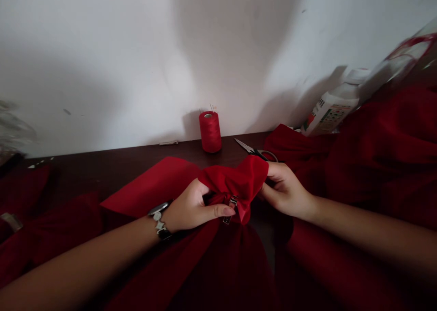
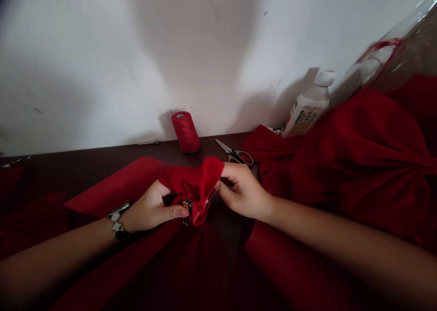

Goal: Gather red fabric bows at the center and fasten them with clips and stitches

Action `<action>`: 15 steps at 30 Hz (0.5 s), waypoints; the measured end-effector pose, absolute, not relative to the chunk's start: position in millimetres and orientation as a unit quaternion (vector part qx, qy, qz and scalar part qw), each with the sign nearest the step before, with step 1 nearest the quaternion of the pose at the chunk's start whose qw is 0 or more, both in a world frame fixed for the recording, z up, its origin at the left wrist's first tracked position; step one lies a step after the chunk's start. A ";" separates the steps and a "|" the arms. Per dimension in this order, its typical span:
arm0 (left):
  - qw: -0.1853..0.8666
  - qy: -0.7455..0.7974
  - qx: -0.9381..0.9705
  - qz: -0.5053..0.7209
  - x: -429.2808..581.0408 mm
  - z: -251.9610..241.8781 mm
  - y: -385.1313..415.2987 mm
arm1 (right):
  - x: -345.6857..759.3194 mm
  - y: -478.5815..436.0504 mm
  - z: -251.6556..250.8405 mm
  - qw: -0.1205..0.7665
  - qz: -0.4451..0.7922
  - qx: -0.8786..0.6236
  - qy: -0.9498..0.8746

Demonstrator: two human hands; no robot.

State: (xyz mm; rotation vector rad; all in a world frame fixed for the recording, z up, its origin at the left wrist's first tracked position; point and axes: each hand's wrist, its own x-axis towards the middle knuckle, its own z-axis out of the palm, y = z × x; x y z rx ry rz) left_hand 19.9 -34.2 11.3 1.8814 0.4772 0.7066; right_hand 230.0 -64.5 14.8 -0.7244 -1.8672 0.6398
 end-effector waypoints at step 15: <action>0.527 0.224 0.769 0.284 19.2 10.9 -35.0 | 224.7 -65.5 9.9 0.496 0.410 -0.277 -0.713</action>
